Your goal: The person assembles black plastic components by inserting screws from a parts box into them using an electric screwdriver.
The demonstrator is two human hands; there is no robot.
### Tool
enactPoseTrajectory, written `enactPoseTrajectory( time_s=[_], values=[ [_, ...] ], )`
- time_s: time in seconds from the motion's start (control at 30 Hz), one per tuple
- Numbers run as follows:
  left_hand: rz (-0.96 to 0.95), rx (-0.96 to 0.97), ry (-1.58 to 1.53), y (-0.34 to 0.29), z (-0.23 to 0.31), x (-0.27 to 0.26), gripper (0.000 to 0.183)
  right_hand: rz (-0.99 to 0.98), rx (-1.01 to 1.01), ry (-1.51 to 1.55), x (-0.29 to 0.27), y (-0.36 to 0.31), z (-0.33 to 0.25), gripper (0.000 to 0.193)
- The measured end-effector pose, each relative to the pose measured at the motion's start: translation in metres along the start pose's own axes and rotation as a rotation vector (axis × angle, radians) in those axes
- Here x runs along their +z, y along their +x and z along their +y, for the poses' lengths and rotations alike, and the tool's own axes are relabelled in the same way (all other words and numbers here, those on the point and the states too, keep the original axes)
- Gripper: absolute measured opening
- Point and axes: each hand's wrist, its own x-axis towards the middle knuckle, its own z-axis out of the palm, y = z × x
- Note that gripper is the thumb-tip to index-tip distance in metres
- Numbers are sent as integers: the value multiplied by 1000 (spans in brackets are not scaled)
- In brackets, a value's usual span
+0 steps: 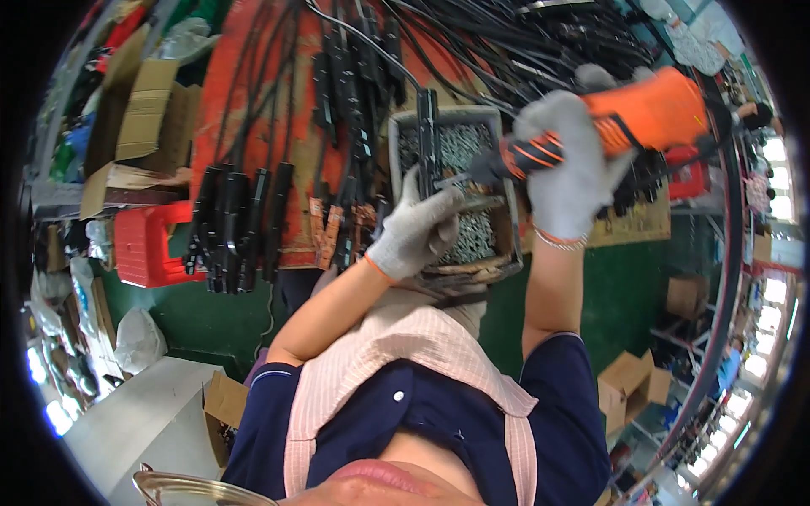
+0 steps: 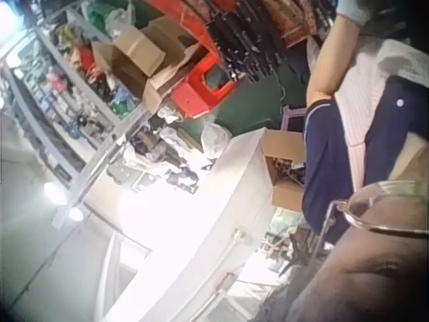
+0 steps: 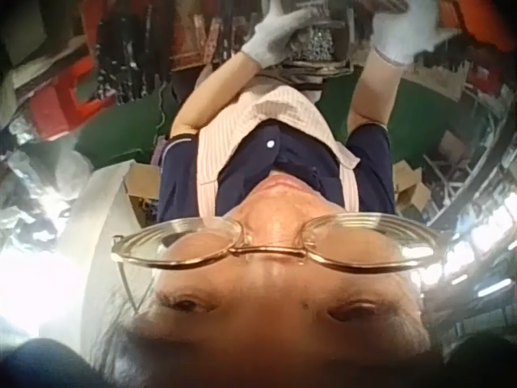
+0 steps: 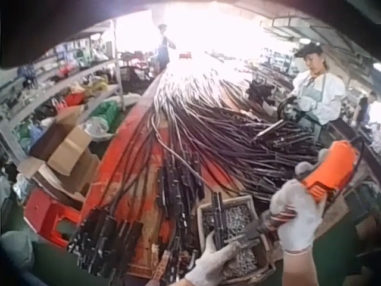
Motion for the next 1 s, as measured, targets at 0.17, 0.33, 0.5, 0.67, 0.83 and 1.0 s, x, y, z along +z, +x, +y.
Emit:
enactPoseTrajectory(
  time_s=[0.17,0.33,0.5,0.67,0.83,1.0],
  values=[
    [45,-19,67,-79,54,14,48,-229,-18,873,-43,26,-59,24],
    [450,242,461,-153,118,-58,62,-237,392,259,-34,24,-11,41],
    [988,220,1866,-190,152,-100,66,-470,615,-361,-21,-4,49,88],
    [1116,494,2355,-185,146,-88,52,-566,-185,-995,-43,-18,105,80],
    [446,699,2231,-118,109,-52,32,-525,-354,-881,-46,-4,94,63],
    [386,706,2180,-75,92,-64,22,-431,-470,-907,-49,-12,93,46]
  ],
)
